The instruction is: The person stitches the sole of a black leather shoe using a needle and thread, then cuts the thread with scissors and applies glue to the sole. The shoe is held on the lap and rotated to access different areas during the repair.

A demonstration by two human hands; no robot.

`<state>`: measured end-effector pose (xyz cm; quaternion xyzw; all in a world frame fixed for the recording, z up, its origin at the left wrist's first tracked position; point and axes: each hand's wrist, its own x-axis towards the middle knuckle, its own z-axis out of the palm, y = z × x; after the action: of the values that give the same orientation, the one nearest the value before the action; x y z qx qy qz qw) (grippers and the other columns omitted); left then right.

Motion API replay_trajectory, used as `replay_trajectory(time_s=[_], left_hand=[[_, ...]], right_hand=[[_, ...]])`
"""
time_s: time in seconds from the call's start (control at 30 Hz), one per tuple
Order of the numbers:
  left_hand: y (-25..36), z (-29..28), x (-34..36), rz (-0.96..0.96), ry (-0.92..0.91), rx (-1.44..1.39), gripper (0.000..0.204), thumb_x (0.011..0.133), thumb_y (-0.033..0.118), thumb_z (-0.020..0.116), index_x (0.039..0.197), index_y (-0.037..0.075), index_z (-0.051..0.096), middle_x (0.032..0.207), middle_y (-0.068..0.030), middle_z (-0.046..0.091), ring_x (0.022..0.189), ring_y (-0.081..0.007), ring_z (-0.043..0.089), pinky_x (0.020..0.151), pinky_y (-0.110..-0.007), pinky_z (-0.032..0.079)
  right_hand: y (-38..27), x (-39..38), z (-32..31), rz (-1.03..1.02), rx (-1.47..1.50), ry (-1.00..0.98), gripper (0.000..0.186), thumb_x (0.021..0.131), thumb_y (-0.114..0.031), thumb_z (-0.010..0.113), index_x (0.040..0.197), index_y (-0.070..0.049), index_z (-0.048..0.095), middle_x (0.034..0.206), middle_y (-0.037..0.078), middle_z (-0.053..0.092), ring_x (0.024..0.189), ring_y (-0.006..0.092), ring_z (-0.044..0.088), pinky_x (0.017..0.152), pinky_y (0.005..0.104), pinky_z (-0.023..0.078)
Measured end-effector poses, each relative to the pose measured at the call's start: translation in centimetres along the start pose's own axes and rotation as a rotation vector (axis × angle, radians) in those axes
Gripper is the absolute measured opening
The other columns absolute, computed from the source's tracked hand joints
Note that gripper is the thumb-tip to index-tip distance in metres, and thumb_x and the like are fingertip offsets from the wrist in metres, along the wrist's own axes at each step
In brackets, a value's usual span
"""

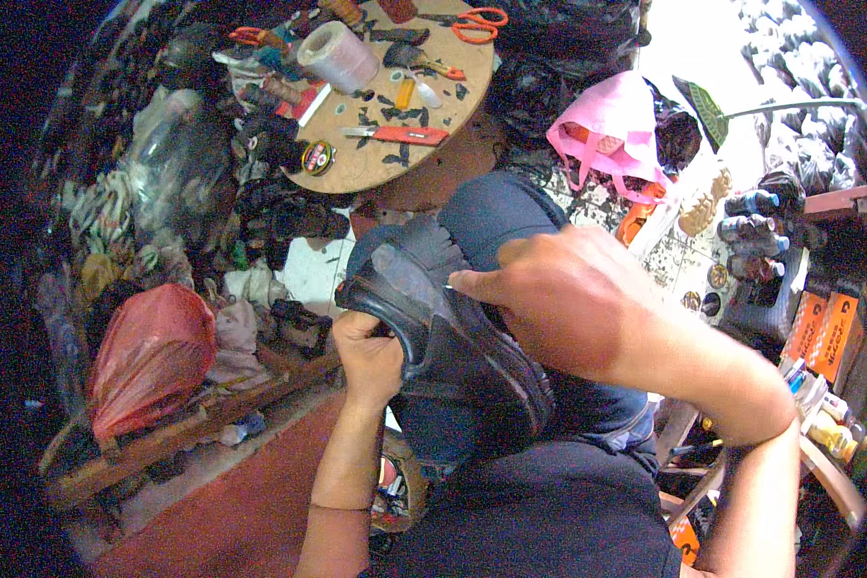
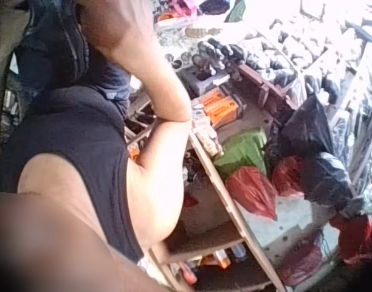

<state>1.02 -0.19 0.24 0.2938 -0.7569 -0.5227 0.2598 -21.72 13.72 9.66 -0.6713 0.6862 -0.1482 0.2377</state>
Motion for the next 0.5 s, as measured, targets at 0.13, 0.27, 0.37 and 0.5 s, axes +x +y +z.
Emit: replay_trajectory(time_s=[0.13,0.27,0.37,0.5], left_hand=[[-0.2,0.6,0.0,0.04,0.073,-0.056,0.012,0.081,-0.006,0.066,0.07,-0.004,0.062,0.061,0.0026,0.052,0.061,-0.0032,0.046,0.055,-0.026,0.037],[-0.2,0.2,0.0,0.02,0.077,-0.028,0.016,0.081,-0.005,0.068,0.067,-0.004,0.059,0.058,0.0036,0.049,0.059,-0.0035,0.045,0.053,-0.026,0.035],[-0.4,0.2,-0.1,0.031,0.054,0.014,0.019,0.081,-0.004,0.07,0.066,-0.003,0.059,0.057,0.0033,0.046,0.058,-0.0036,0.044,0.053,-0.027,0.035],[-0.8,0.4,-0.1,0.057,0.071,-0.03,0.02,0.081,-0.003,0.072,0.065,-0.002,0.06,0.056,0.0034,0.045,0.057,-0.0033,0.042,0.052,-0.027,0.034]], right_hand=[[0.2,1.7,-2.0,-0.125,-0.194,-0.132,0.044,0.085,-0.009,0.066,0.127,-0.017,0.075,0.08,0.013,0.067,0.073,0.0369,0.069,0.064,0.0484,0.054],[1.6,3.2,-1.5,-0.24,-0.066,-0.051,0.038,0.083,-0.013,0.069,0.12,-0.018,0.078,0.079,0.014,0.071,0.075,0.036,0.072,0.063,0.0483,0.056],[2.3,3.0,-0.8,-0.257,0.005,-0.016,0.039,0.082,-0.015,0.07,0.12,-0.02,0.078,0.079,0.014,0.073,0.076,0.0355,0.074,0.063,0.049,0.057],[1.8,3.1,-1.4,-0.296,-0.176,-0.111,0.033,0.084,-0.014,0.069,0.116,-0.014,0.073,0.078,0.014,0.072,0.076,0.0361,0.074,0.062,0.0489,0.058]])
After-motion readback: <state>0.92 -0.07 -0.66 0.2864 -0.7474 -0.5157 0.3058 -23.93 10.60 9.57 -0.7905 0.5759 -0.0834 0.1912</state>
